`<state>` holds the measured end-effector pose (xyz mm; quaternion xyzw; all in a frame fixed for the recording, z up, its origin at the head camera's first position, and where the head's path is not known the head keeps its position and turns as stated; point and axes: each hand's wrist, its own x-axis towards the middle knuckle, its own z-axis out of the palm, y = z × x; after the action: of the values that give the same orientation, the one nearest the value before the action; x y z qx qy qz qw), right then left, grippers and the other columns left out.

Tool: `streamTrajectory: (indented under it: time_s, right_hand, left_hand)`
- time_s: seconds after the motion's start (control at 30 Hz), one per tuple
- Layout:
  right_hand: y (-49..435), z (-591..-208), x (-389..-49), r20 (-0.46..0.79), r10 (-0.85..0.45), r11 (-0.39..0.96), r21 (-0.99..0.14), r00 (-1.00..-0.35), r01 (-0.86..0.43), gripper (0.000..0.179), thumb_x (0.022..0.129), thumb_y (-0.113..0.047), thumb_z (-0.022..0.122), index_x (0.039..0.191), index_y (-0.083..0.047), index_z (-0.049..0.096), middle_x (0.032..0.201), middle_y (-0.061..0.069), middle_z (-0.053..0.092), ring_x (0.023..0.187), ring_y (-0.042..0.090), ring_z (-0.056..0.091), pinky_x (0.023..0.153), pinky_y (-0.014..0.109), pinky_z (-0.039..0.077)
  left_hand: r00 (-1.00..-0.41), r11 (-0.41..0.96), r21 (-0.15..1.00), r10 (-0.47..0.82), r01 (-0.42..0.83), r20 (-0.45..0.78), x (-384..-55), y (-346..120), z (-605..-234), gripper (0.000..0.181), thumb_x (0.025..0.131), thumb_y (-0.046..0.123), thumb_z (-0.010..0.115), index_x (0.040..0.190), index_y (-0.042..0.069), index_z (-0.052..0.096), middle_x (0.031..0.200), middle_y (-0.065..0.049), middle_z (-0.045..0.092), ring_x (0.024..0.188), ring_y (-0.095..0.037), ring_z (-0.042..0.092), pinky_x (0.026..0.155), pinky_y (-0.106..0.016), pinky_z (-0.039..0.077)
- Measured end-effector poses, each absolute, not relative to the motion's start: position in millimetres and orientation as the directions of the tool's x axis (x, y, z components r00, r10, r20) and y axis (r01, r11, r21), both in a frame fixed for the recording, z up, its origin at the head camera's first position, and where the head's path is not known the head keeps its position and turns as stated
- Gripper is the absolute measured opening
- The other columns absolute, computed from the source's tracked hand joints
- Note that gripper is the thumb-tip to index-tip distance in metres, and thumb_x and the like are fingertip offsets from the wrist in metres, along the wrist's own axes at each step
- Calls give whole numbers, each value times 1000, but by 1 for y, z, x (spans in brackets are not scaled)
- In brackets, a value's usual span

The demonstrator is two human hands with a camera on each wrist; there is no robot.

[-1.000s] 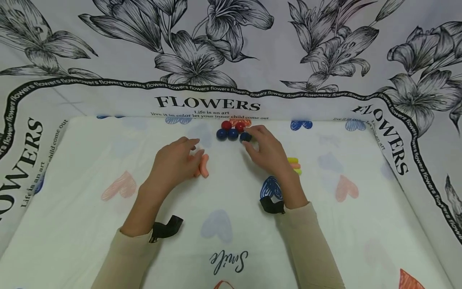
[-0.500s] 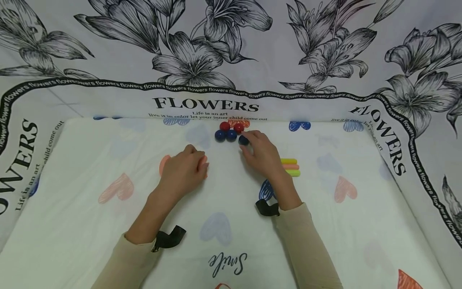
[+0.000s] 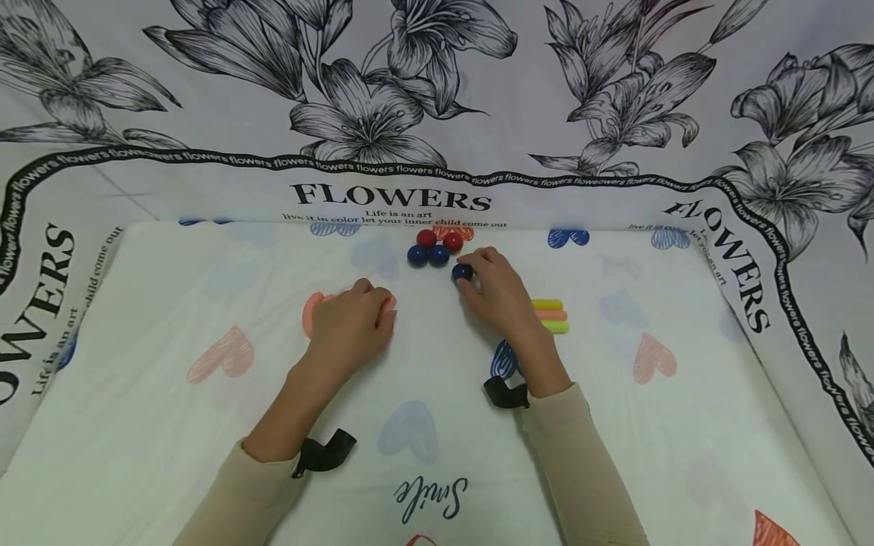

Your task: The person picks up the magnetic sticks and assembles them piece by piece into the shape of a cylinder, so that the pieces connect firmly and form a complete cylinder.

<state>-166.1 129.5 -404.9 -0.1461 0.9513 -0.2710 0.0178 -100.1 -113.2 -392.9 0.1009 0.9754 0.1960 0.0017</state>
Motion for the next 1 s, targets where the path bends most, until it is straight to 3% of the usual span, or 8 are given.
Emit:
streamTrajectory:
  time_s: [0.2, 0.43, 0.7, 0.8, 0.9, 1.0]
  right_hand:
    - [132, -399, -165, 6, -286, 820, -515, -958, -248, 37, 101, -20, 72, 136, -9, 69, 140, 15, 63, 129, 31, 61, 118, 49, 49]
    - [130, -401, -166, -7, -300, 794, -557, -954, -246, 38, 100, -18, 73, 136, -8, 68, 134, 12, 68, 125, 30, 65, 115, 48, 50]
    - [124, -406, -164, -12, -310, 797, -549, -951, -253, 39, 100, -19, 74, 137, -10, 68, 133, 11, 67, 121, 28, 66, 113, 46, 52]
    - [125, -406, -165, 12, -319, 792, -546, -948, -273, 39, 99, -20, 75, 137, -11, 68, 132, 11, 67, 118, 27, 66, 111, 45, 52]
    - [126, -405, -166, 16, -329, 789, -545, -944, -284, 40, 100, -21, 75, 137, -11, 68, 129, 11, 67, 116, 27, 65, 109, 45, 53]
    - [126, -404, -167, 6, -337, 787, -547, -941, -285, 40, 100, -21, 74, 138, -10, 67, 130, 10, 67, 118, 27, 64, 110, 45, 52]
  left_hand:
    - [-965, 890, 374, 244, 261, 93, -98, -103, -397, 14, 101, 21, 66, 104, 13, 77, 78, -7, 66, 77, -28, 64, 59, -35, 37]
    - [-972, 890, 391, 222, 235, 79, -96, -100, -398, 26, 97, 18, 72, 73, 10, 67, 66, -5, 60, 74, -28, 61, 63, -35, 41]
    - [-961, 875, 398, 239, 274, 137, -89, -99, -396, 31, 98, 21, 76, 69, 10, 69, 59, -5, 55, 66, -26, 57, 61, -33, 41]
    - [-955, 853, 430, 253, 296, 155, -91, -99, -395, 27, 98, 22, 76, 74, 10, 73, 66, -6, 63, 69, -25, 62, 62, -33, 46]
    - [-959, 823, 493, 256, 283, 122, -93, -100, -391, 19, 100, 26, 75, 90, 11, 81, 81, -7, 73, 79, -24, 69, 67, -35, 52]
    - [-971, 797, 560, 229, 227, 68, -96, -104, -382, 22, 100, 32, 74, 105, 13, 83, 94, -7, 78, 86, -22, 70, 73, -37, 55]
